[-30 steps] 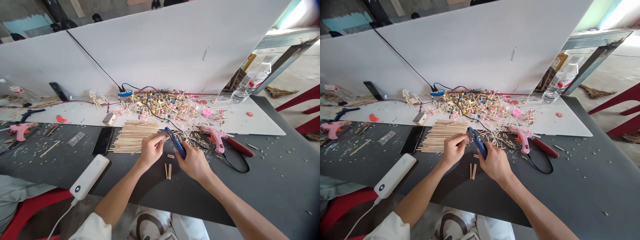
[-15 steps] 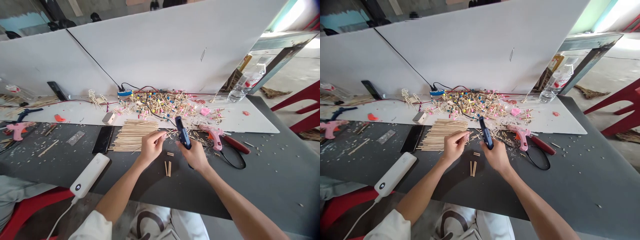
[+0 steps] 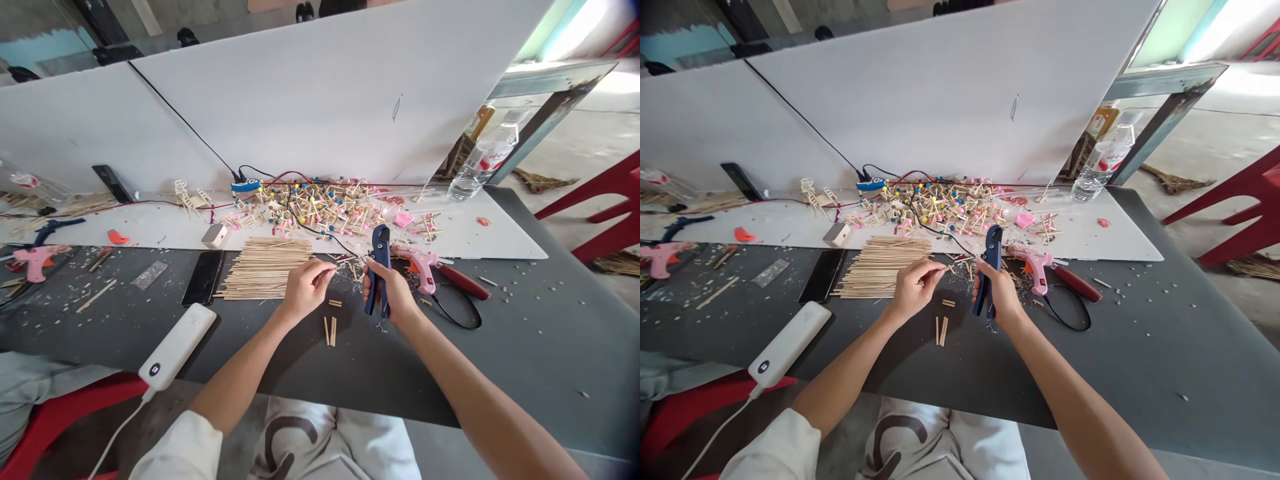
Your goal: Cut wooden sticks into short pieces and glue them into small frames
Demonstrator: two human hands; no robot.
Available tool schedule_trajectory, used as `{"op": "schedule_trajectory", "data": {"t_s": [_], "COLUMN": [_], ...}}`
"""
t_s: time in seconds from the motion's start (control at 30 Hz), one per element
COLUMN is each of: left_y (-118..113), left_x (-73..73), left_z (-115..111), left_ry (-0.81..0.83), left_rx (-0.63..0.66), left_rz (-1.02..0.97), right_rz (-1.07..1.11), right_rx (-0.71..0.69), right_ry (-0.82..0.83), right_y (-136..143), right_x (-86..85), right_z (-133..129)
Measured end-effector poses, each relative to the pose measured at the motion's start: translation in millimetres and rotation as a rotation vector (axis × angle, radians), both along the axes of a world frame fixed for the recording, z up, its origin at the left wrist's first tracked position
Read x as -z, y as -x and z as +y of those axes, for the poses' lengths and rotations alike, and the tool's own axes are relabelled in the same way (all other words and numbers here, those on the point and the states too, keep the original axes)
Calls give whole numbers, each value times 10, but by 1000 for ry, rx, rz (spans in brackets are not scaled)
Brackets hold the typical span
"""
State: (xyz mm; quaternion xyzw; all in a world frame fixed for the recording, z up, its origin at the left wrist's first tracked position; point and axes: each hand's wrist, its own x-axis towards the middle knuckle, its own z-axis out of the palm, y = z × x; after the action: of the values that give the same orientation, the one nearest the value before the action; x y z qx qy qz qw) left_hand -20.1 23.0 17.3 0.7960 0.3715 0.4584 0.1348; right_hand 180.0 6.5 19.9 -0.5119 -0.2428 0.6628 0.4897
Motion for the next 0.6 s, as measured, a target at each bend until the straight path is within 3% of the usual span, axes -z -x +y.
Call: {"op": "schedule_trajectory", "data": {"t_s": [0.2,0.37,0.43,0.6], "left_y": [-2,1,-9,-13], "left_x": [-12,40,89,170], "left_z": [-27,-16,-4,44], "left_ry": [3,17,38,73], "left_rx": [18,18,27,18], "left_rz": [11,-2,21,107], "right_rz": [-386,-543,-521,-186], "right_rx": [-39,-107,-142,-286], "right_ry": [-189,-337,-329,-121], "right_y": [93,160,174,180], "right_x": [-24,-12,11,73], "right_z": [-73,-144,-149,-93]}}
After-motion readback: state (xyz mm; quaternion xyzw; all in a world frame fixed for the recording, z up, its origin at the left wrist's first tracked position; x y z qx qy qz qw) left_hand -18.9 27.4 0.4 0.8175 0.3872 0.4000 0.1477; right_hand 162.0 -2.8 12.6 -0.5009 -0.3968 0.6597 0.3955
